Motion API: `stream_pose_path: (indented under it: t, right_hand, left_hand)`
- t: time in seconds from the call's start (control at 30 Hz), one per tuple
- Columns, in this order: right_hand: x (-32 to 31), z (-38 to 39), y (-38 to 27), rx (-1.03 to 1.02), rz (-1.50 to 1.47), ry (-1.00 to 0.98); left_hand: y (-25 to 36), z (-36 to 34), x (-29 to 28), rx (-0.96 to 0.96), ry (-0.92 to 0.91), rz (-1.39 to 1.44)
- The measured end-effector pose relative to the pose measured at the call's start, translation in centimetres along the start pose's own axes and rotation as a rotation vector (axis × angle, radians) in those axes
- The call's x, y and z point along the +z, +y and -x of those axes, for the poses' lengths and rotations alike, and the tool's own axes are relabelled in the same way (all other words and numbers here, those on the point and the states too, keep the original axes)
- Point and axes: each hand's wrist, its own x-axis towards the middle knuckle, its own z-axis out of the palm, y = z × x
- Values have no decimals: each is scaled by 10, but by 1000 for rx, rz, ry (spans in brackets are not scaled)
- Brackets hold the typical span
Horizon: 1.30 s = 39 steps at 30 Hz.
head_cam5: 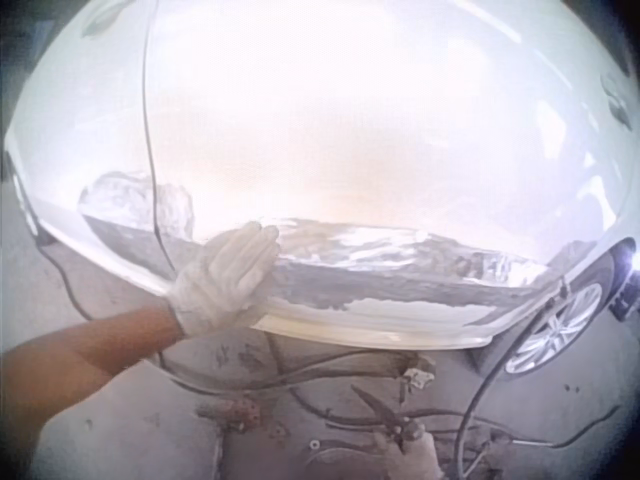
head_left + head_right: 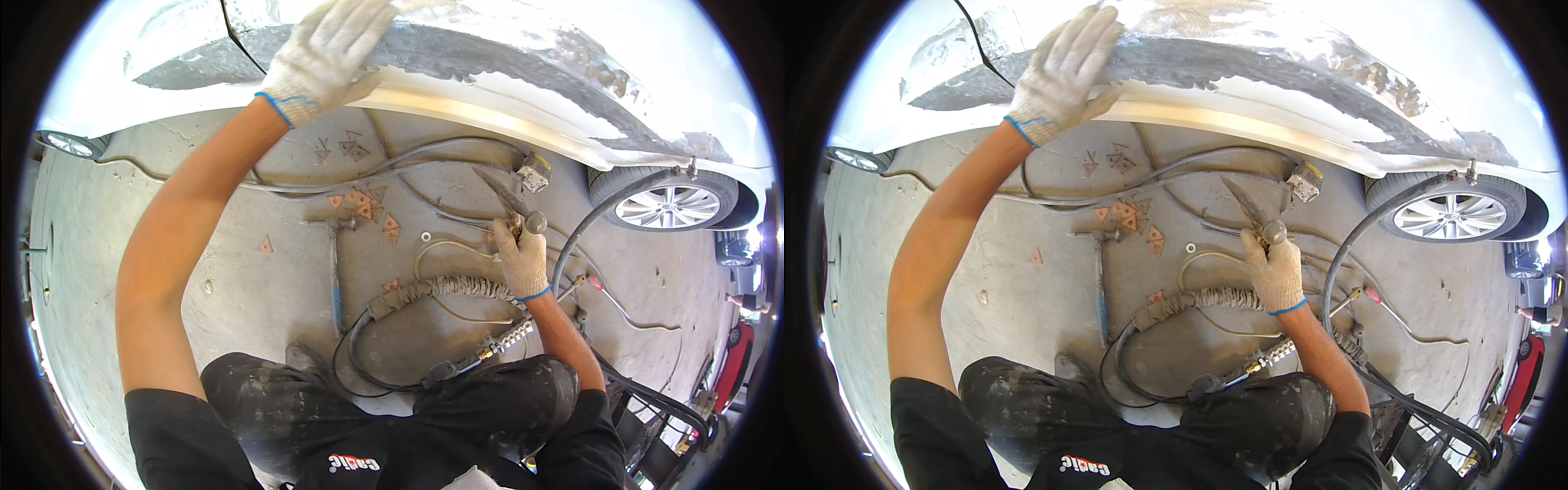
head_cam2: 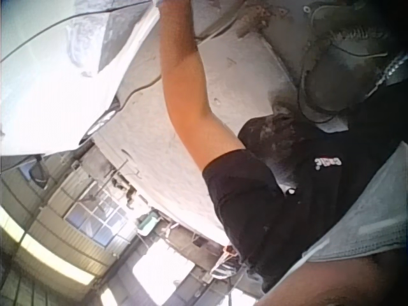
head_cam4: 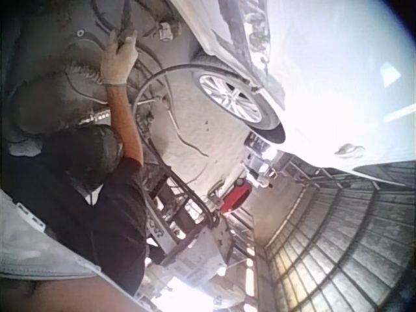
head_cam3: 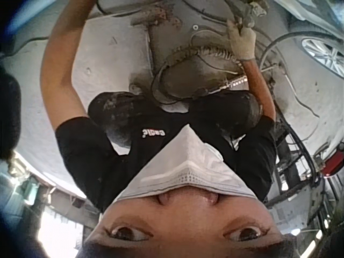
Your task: The person sits on the floor and works on a white car bumper, smoothing a gray filler with gloved hands. They use a hammer to tap the panel and a pneumatic tool to treat the surface, while another person briefly assists by holding the bumper.
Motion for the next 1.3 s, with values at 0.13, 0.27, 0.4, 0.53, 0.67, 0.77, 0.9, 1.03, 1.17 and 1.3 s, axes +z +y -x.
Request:
stream_pose_path:
  t: [0.13,0.27,0.4,0.53,0.67,0.77,0.9,1.03,1.17,1.3]
  right_hand:
    - [0,3,-3,-28,-80,6]
    - [-3,5,-7,3,-55,18]
    - [-6,12,-11,58,-21,13]
    - [-7,16,-9,-122,13,43]
    - [-12,17,-12,-112,4,13]
    - [-10,14,-18,-36,71,-35]
    - [-8,12,-19,-43,36,-59]
    - [-6,13,-15,-49,51,-61]
    - [-5,15,-11,-79,42,-19]
    - [-7,16,-9,-105,42,6]
  left_hand:
    - [26,-50,1,19,19,216]
    - [63,-90,11,33,36,185]
    - [76,-98,24,53,-29,159]
    - [73,-110,46,97,260,217]
    - [50,-92,52,67,354,63]
    - [29,-64,65,-39,162,-20]
    - [12,-37,77,-125,79,-11]
    - [10,-26,71,-128,151,0]
    - [17,-26,66,-130,229,40]
    - [31,-34,67,-130,249,81]
